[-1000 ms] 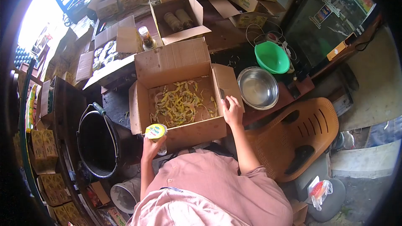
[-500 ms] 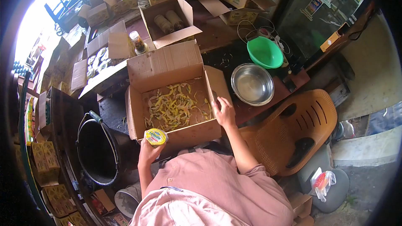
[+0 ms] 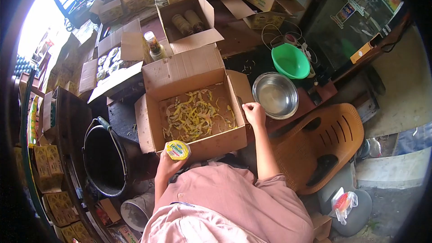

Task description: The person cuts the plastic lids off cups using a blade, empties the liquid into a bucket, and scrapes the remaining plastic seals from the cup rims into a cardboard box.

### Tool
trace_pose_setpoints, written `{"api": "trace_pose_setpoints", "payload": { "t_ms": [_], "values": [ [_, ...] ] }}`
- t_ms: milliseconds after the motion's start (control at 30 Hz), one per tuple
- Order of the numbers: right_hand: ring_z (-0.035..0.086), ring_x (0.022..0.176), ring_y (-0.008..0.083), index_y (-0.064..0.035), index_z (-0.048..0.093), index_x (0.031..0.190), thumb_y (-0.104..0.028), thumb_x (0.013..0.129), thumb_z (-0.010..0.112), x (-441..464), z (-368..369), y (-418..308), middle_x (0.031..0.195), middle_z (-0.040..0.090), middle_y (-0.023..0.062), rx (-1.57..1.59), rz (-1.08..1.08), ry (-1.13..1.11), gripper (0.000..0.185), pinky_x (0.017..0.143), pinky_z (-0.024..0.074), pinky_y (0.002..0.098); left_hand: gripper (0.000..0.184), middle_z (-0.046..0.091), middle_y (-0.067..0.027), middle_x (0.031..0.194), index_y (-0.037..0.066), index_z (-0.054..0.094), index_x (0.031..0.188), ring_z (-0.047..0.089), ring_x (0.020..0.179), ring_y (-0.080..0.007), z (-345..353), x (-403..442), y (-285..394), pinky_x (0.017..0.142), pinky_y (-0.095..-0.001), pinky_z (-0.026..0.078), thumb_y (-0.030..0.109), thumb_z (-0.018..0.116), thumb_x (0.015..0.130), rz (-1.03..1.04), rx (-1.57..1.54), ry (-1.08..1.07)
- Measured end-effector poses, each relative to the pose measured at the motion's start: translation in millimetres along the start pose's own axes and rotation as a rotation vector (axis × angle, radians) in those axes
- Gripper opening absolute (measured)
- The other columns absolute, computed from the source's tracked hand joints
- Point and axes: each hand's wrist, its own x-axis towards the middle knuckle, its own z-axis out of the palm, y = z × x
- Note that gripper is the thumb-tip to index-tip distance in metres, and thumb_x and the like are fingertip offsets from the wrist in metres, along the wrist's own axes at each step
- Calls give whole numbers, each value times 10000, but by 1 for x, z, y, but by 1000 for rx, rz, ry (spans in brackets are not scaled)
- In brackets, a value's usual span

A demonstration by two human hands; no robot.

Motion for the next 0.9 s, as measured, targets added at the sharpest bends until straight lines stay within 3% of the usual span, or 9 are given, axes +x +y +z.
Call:
{"api": "trace_pose_setpoints", "payload": {
  "t_ms": [67, 200, 300, 433, 567, 700, 733, 800, 900],
  "values": [
    [636, 699, 238, 0, 671, 771, -224, 727, 675, 4, 1, -1, 742, 651, 140, -84, -3, -11, 228, 647, 482, 312, 446, 557, -156, 936, -9, 512, 981, 568, 879, -313, -1, -2, -2, 783, -351, 455, 178, 733, 642, -2, 2, 5],
    [616, 713, 294, -28, 668, 701, -254, 680, 700, 5, 2, -5, 743, 636, 157, -104, 25, -5, 229, 673, 476, 359, 496, 557, -140, 982, -16, 511, 1034, 569, 890, -287, 0, -8, -13, 807, -326, 451, 168, 747, 638, 75, 29, 79],
    [625, 673, 277, -39, 670, 698, -251, 666, 713, 5, -1, -14, 708, 642, 143, -61, 114, -52, 219, 651, 482, 346, 509, 545, -134, 1037, -25, 515, 1047, 563, 916, -249, -4, -13, -5, 827, -305, 441, 137, 754, 627, 47, -28, 155],
    [631, 631, 196, -35, 665, 698, -239, 639, 742, 9, -4, -15, 694, 658, 105, 5, 237, -74, 226, 614, 483, 300, 432, 566, -107, 978, -26, 531, 996, 570, 876, -176, -11, -19, -1, 797, -273, 447, 63, 740, 628, -4, -175, 277],
    [503, 581, 66, -35, 626, 702, -129, 689, 724, 21, 8, 15, 657, 591, -21, 365, 250, -106, 136, 549, 408, 216, 426, 584, -64, 910, 3, 521, 985, 566, 830, -135, -29, -31, 3, 755, -268, 455, 40, 740, 622, -81, -293, 264],
    [486, 588, 42, -62, 621, 804, -129, 713, 719, 31, 14, 5, 729, 578, -33, 701, 134, 84, 149, 528, 370, 166, 492, 565, -44, 960, 28, 498, 1064, 545, 875, -124, -59, -56, 5, 800, -281, 435, 12, 727, 629, -79, -527, 412],
    [477, 571, 29, -80, 602, 871, -111, 720, 714, 29, 6, -27, 727, 565, -44, 670, 287, 63, 190, 508, 363, 151, 526, 553, -56, 1013, 41, 495, 1100, 538, 928, -139, -70, -63, -1, 835, -291, 423, 39, 741, 635, 14, -565, 465],
    [498, 608, 42, -72, 566, 942, -48, 736, 681, 31, 13, -61, 779, 571, -30, 938, 314, -41, 237, 520, 377, 168, 547, 545, -67, 1059, 50, 486, 1130, 536, 969, -160, -104, -67, 35, 849, -296, 422, 113, 749, 655, 175, -858, 570],
    [536, 759, 64, -94, 533, 1028, 13, 726, 660, 19, 35, -138, 878, 564, -30, 1132, 278, -314, 344, 645, 386, 179, 534, 563, -82, 1074, 44, 475, 1161, 545, 979, -175, -154, -90, 20, 848, -294, 428, 204, 712, 710, 183, -741, 744]
  ]
}}
